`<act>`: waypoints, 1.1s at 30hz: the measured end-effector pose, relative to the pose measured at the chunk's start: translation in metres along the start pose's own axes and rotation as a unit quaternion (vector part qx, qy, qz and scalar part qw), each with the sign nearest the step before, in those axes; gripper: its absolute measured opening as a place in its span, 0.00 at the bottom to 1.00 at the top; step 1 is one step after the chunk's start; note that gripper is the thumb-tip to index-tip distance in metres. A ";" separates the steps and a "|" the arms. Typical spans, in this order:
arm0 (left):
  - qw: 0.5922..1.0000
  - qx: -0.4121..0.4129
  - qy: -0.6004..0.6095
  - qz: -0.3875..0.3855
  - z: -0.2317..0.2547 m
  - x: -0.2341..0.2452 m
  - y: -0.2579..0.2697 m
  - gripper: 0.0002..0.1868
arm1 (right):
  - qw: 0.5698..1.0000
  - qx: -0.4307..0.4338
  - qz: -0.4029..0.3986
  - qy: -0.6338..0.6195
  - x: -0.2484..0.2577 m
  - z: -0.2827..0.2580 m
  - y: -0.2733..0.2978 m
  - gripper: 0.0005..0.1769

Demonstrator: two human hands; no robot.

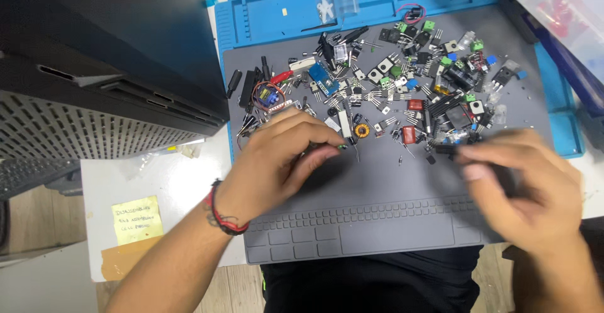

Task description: The person sorts through a large pile of loose electronic components on a gray mat, picking up and examining various items such as circuit boards, capacitors, and connectors. They separate specific components from the main pile and place them into a clear plastic storage box with compartments.

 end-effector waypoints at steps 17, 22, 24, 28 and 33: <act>0.954 0.121 0.275 0.006 0.002 -0.017 0.004 0.02 | 0.966 0.204 -0.087 -0.130 -0.088 -0.011 -0.079 0.04; 0.991 0.074 0.106 0.030 0.006 -0.013 0.002 0.07 | 0.967 0.209 -0.090 -0.113 -0.085 -0.006 -0.077 0.02; 0.998 0.037 0.048 0.035 0.006 -0.012 0.001 0.09 | 0.966 0.215 -0.096 -0.111 -0.084 -0.005 -0.075 0.02; 0.996 -0.008 0.003 0.087 0.008 -0.008 0.000 0.02 | 0.968 0.213 -0.089 -0.101 -0.084 -0.006 -0.074 0.04; 0.995 -0.018 0.005 0.096 0.007 -0.008 0.001 0.02 | 0.971 0.210 -0.082 -0.075 -0.083 -0.007 -0.076 0.07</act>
Point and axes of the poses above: each hand's wrist, its own y-axis away from the middle knuckle, its own x-axis out of the back of the hand, z = x × y, the point moved 2 cm from there along -y, towards the middle knuckle, and after that the axes turned 11 degrees about x, right-handed, at the moved point
